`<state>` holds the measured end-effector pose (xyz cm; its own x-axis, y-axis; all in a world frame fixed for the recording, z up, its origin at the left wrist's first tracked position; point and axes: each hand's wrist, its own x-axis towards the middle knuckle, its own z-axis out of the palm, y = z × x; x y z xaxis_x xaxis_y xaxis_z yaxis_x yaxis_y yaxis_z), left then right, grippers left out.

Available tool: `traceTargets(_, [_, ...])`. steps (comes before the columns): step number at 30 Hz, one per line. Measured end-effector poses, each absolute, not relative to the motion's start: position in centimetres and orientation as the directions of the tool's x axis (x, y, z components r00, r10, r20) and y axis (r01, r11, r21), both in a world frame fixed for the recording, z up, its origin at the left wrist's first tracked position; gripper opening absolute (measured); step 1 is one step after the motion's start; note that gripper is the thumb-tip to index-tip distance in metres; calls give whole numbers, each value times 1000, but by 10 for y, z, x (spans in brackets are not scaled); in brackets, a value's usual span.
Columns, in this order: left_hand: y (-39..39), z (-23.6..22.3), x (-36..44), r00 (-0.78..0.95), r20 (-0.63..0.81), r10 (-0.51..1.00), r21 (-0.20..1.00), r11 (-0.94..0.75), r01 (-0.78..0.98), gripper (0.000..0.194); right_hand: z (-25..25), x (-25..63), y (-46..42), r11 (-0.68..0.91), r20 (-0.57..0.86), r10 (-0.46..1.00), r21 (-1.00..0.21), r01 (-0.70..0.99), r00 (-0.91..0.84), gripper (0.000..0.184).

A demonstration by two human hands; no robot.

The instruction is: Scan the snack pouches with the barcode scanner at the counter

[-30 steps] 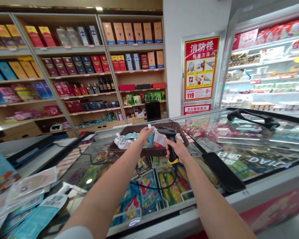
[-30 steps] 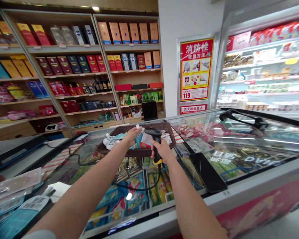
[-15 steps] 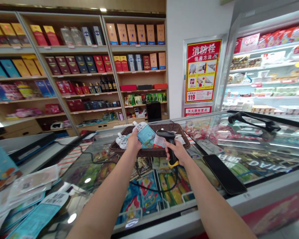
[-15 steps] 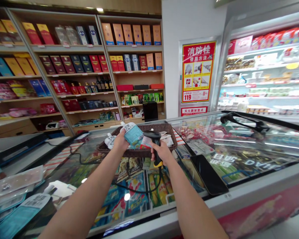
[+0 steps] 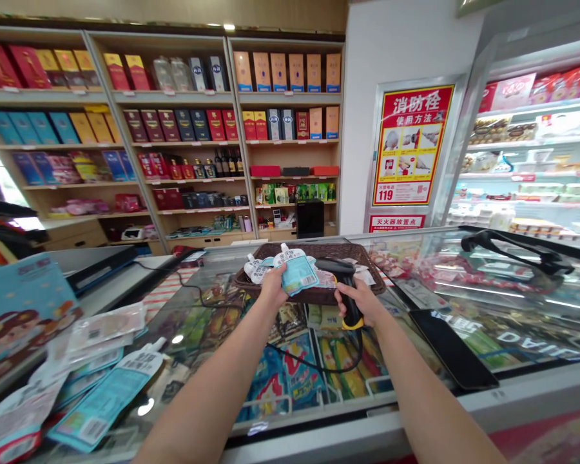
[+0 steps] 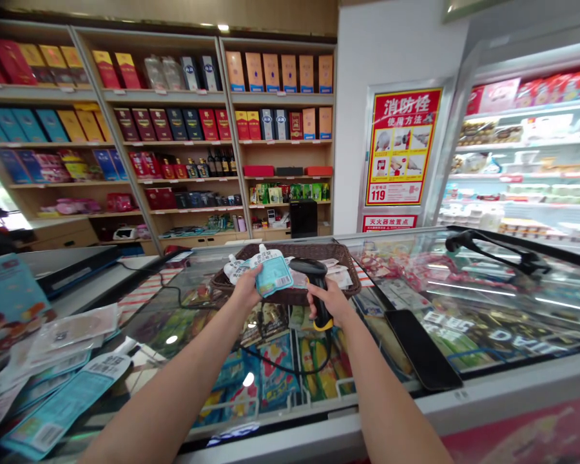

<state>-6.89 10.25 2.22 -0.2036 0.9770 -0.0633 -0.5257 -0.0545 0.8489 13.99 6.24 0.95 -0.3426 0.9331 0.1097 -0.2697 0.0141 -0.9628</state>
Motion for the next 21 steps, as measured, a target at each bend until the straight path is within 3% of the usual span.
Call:
traceTargets(5, [91,2,-71,-362,131,923,948,-223,-225,34,5,140,67,25,129,932,-955,-295,-338,44])
traceTargets(9, [88,0,-105,-421,260,869,953,-301,-31,40,3,139,69,66,148,941,-962,-265,-303,41])
traceTargets(14, [96,-7,-141,-413,231,881,957,-283,-69,47,3,136,70,53,118,961,-966,-252,-251,42])
traceTargets(21, [140,-8,-149,-379,300,875,940,-339,-37,50,3,136,71,36,79,977,-976,-213,-197,38])
